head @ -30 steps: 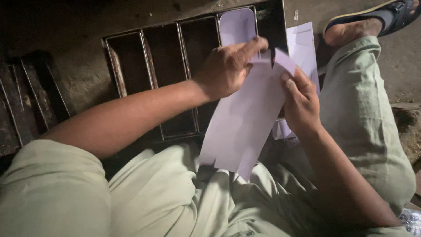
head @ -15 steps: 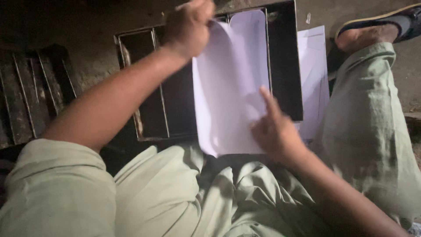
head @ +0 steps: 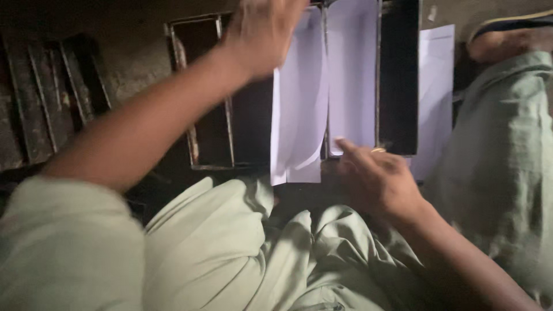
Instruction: The person sits on the floor and repeatedly folds white paper sheets, then inserts them into the compartments of a metal mold. The person smooths each sheet into place and continues the process across multiple compartments.
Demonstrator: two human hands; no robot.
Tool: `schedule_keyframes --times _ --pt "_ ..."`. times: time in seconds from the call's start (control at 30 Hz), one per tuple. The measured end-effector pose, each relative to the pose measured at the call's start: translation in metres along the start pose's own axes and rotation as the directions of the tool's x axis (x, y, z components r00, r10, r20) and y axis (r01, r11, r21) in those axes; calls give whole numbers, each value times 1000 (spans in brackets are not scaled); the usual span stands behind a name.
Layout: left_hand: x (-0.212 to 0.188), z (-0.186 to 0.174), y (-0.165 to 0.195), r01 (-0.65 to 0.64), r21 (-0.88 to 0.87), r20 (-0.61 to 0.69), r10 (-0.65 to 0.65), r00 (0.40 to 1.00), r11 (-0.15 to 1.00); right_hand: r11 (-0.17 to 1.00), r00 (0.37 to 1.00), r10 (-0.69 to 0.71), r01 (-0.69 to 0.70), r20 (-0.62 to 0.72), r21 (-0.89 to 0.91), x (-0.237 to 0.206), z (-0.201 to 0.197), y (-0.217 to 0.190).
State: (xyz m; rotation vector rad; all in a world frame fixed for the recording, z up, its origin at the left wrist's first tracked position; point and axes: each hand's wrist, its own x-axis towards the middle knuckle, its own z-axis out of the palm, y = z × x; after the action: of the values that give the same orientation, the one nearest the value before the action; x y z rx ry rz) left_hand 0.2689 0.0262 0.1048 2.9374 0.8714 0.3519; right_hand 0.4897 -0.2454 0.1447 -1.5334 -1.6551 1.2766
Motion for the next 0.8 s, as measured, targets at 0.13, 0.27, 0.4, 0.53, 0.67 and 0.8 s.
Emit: schedule_keyframes --times 0.13,0.27,0.4,0.53,0.67,0.8 --pt "-71 -59 54 -292 168 261 243 934 941 827 912 -410 356 -32 -435 13 5 -12" --pt "-97 -70 99 -164 -280 383 267 884 946 756 938 -319 338 134 -561 29 16 -28" --pt "-104 -51 103 -97 -454 248 230 941 886 764 945 -319 299 68 -572 33 20 -33" --pt "-112 -23 102 -24 -489 76 70 995 872 696 967 -235 238 98 -677 30 20 -25" --pt "-113 -11 105 59 -438 105 -14 994 897 739 963 -256 251 84 -626 30 18 -16" --pt "-110 -18 108 13 -444 138 54 989 896 687 945 -299 307 129 -659 33 28 -6"
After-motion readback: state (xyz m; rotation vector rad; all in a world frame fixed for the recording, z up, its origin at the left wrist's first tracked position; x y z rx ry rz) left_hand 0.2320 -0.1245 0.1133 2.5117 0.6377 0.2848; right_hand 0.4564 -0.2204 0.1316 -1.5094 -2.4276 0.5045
